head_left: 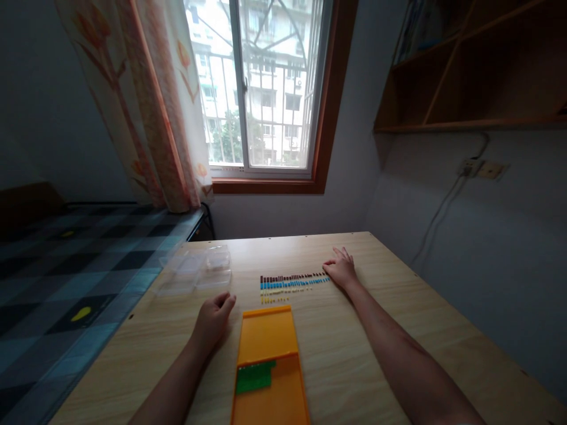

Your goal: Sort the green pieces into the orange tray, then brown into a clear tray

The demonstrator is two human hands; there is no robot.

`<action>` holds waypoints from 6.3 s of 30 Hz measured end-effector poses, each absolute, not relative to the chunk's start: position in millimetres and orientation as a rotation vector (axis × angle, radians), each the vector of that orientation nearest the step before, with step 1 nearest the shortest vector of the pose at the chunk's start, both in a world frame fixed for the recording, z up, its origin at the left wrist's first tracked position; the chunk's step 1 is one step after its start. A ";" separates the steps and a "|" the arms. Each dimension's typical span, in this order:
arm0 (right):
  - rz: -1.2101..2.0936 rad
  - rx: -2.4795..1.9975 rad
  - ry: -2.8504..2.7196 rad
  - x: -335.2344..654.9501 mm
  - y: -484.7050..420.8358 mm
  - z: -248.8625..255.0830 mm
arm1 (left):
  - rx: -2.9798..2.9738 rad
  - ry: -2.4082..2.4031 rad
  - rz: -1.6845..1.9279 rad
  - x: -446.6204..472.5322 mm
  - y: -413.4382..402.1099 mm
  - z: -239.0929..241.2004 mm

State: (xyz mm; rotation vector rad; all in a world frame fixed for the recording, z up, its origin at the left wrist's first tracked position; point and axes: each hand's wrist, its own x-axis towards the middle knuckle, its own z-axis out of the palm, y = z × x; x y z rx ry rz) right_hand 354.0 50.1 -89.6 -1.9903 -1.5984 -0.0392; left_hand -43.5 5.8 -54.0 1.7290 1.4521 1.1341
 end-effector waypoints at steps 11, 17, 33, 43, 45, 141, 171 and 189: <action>-0.064 -1.976 -1.626 358.2 50.4 -94.8 | 1.720 1.433 1.135 -41.4 2.7 -55.0; -0.061 -1.945 -1.642 360.8 48.0 -96.5 | 1.705 1.423 1.133 -38.8 0.1 -56.3; -0.111 -1.261 -1.840 290.1 -48.4 39.0 | 1.756 1.401 1.152 -33.3 -3.4 -54.5; 0.351 -1.093 -2.449 209.1 -141.6 -17.0 | 1.770 1.384 1.162 -31.9 -3.7 -56.2; 0.325 -1.135 -2.481 207.8 -138.9 -23.1 | 1.772 1.382 1.162 -31.7 -4.1 -55.9; -0.288 -1.441 -1.426 326.3 -62.1 -50.8 | 1.811 1.406 1.129 -36.4 -0.9 -54.2; -0.039 -1.889 -1.157 412.5 49.7 -116.4 | 1.815 1.416 1.139 -37.9 1.3 -51.5; 0.031 -1.900 -1.471 394.1 53.3 -107.8 | 1.826 1.438 1.126 -37.6 0.9 -53.5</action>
